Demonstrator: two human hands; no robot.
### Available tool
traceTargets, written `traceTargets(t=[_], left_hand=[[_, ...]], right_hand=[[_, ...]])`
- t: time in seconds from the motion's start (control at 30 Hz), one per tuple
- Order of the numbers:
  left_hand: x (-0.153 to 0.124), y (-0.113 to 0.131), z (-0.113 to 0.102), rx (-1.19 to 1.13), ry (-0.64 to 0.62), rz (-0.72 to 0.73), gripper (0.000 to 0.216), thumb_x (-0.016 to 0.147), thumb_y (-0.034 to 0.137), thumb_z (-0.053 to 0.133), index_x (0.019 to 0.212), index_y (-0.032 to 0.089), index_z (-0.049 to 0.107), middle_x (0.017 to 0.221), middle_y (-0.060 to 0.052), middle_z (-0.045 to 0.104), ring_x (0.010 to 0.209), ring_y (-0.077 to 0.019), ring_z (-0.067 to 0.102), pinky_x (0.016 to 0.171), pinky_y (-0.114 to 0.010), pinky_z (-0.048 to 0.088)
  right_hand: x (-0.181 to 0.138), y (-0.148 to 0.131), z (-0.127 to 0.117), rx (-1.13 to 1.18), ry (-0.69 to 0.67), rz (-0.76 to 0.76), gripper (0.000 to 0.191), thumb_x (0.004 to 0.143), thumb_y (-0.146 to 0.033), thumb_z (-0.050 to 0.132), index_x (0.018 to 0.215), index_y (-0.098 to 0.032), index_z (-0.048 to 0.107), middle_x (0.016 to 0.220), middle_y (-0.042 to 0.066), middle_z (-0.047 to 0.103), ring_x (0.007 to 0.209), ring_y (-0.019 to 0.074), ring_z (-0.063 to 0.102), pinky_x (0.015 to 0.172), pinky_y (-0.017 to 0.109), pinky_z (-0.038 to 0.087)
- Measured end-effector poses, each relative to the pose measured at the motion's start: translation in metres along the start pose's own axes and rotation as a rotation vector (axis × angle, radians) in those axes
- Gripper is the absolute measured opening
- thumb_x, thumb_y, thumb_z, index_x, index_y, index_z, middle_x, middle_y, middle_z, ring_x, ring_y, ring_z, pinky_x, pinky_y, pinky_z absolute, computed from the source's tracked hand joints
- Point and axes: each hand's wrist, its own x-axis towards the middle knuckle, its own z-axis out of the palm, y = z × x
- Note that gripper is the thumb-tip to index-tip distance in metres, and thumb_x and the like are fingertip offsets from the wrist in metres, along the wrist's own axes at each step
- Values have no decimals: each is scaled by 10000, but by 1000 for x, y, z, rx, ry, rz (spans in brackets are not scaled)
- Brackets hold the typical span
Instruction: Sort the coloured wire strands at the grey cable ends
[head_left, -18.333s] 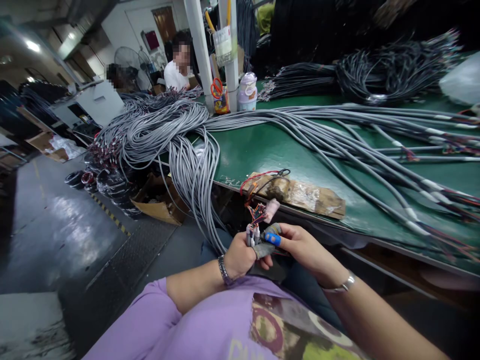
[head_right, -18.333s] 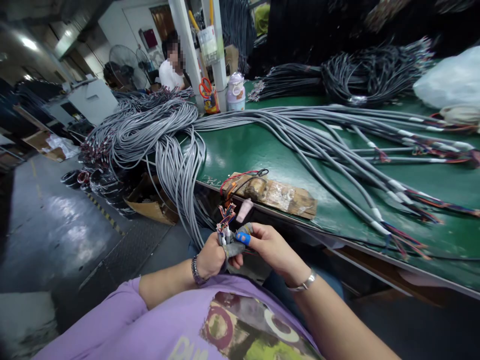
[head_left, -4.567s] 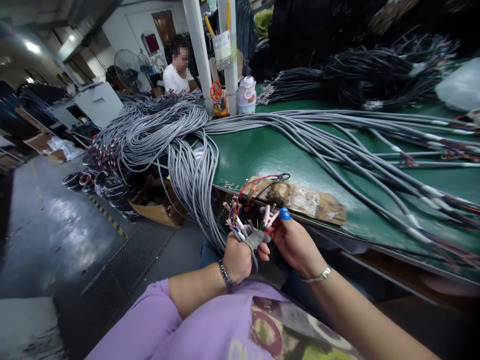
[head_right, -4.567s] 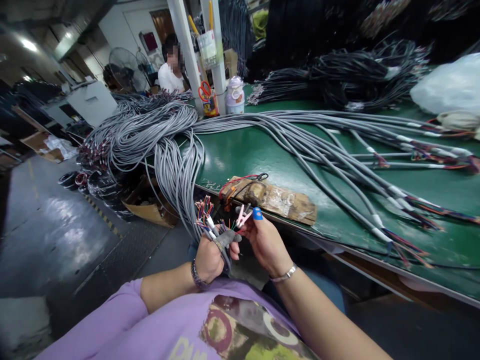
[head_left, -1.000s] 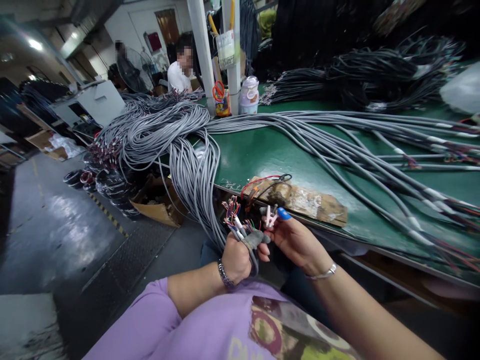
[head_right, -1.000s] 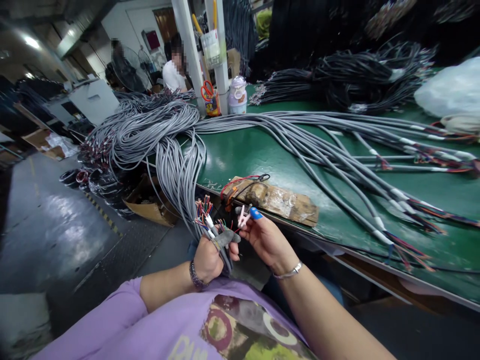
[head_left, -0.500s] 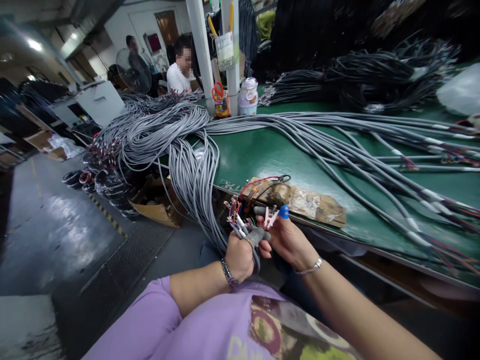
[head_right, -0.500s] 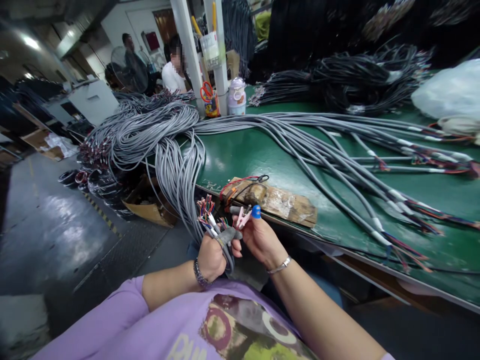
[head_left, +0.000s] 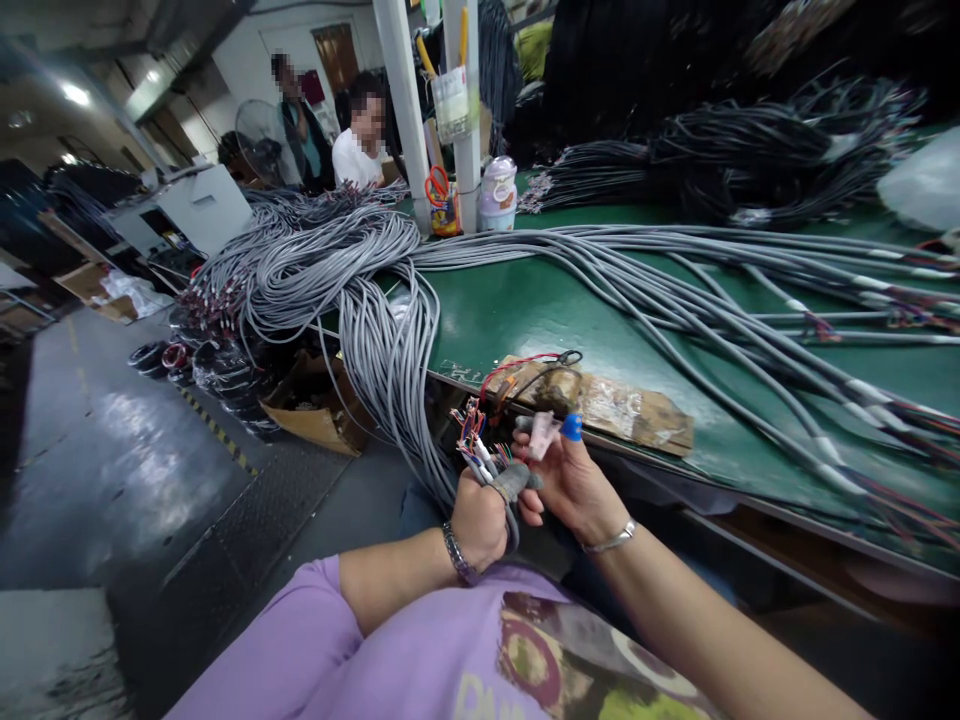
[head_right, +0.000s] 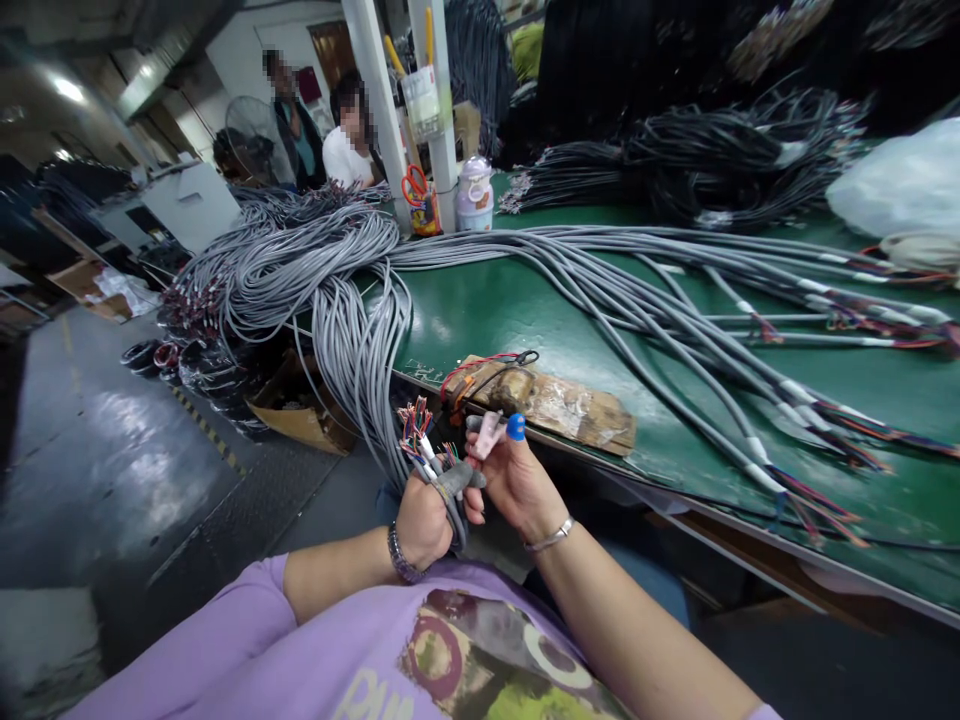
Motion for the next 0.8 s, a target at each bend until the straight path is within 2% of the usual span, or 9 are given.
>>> traceTargets(t=[0.07, 0.17, 0.23, 0.3, 0.4, 0.5, 0.6, 0.7, 0.8], left_hand=[[-1, -1, -3, 11, -14, 4, 413, 623, 499, 753, 637, 112, 610, 469, -19, 577, 353, -86, 482, 391, -212, 364], [-1, -2, -9, 3, -64, -17, 424, 608, 504, 770, 645, 109, 622, 496, -38, 605, 409, -121, 549, 435, -231, 409], [1, -3, -12, -28, -85, -38, 448, 578, 515, 790, 661, 104, 632, 519, -56, 626, 489, -162, 611, 498, -259, 460], [3, -3, -15, -68, -86, -56, 464, 564, 514, 802, 704, 100, 648, 566, -76, 657, 567, -195, 654, 557, -285, 494], [7, -3, -18, -113, -81, -69, 479, 577, 507, 795, 776, 90, 670, 675, -112, 703, 644, -212, 682, 605, -293, 510], [10, -3, -22, -119, -89, -82, 495, 585, 509, 781, 811, 82, 678, 734, -129, 714, 656, -207, 685, 592, -280, 507], [8, -5, -26, -43, -150, -124, 466, 573, 482, 792, 814, 99, 679, 712, -106, 706, 562, -167, 653, 461, -212, 401], [4, -8, -28, 94, -232, -127, 415, 594, 454, 790, 807, 110, 699, 709, -98, 699, 521, -122, 605, 423, -190, 285], [-2, -10, -27, 153, -319, -105, 394, 553, 386, 827, 821, 119, 716, 764, -94, 701, 624, -142, 614, 530, -216, 392]], right_hand=[[-2, 0, -2, 2, 67, -58, 504, 735, -731, 570, 772, -231, 629, 741, 19, 653, 550, 155, 586, 500, 290, 516], [-7, -2, -9, -19, 91, -50, 491, 760, -713, 559, 804, -235, 662, 741, 38, 660, 616, 182, 596, 571, 318, 528], [-12, -4, -19, -40, 103, -33, 452, 738, -678, 622, 782, -231, 677, 736, 37, 665, 643, 179, 603, 609, 314, 533], [-19, -6, -31, -83, 163, -25, 415, 661, -632, 729, 724, -224, 688, 749, 34, 681, 665, 164, 615, 641, 292, 539], [-30, -11, -51, -210, 280, -36, 407, 575, -585, 811, 732, -221, 721, 763, 41, 703, 695, 166, 637, 650, 277, 543], [-41, -20, -64, -411, 333, -73, 393, 551, -533, 845, 796, -243, 744, 800, 42, 719, 696, 161, 630, 643, 263, 536], [-51, -28, -61, -676, 293, -120, 385, 621, -541, 800, 854, -238, 755, 797, 55, 718, 661, 164, 601, 599, 272, 516], [-58, -26, -42, -867, 187, -152, 337, 682, -526, 757, 837, -226, 750, 713, 49, 695, 629, 180, 580, 576, 295, 503], [-60, -15, -17, -901, 53, -191, 307, 724, -492, 727, 894, -237, 736, 814, 62, 722, 747, 235, 634, 669, 345, 529]])
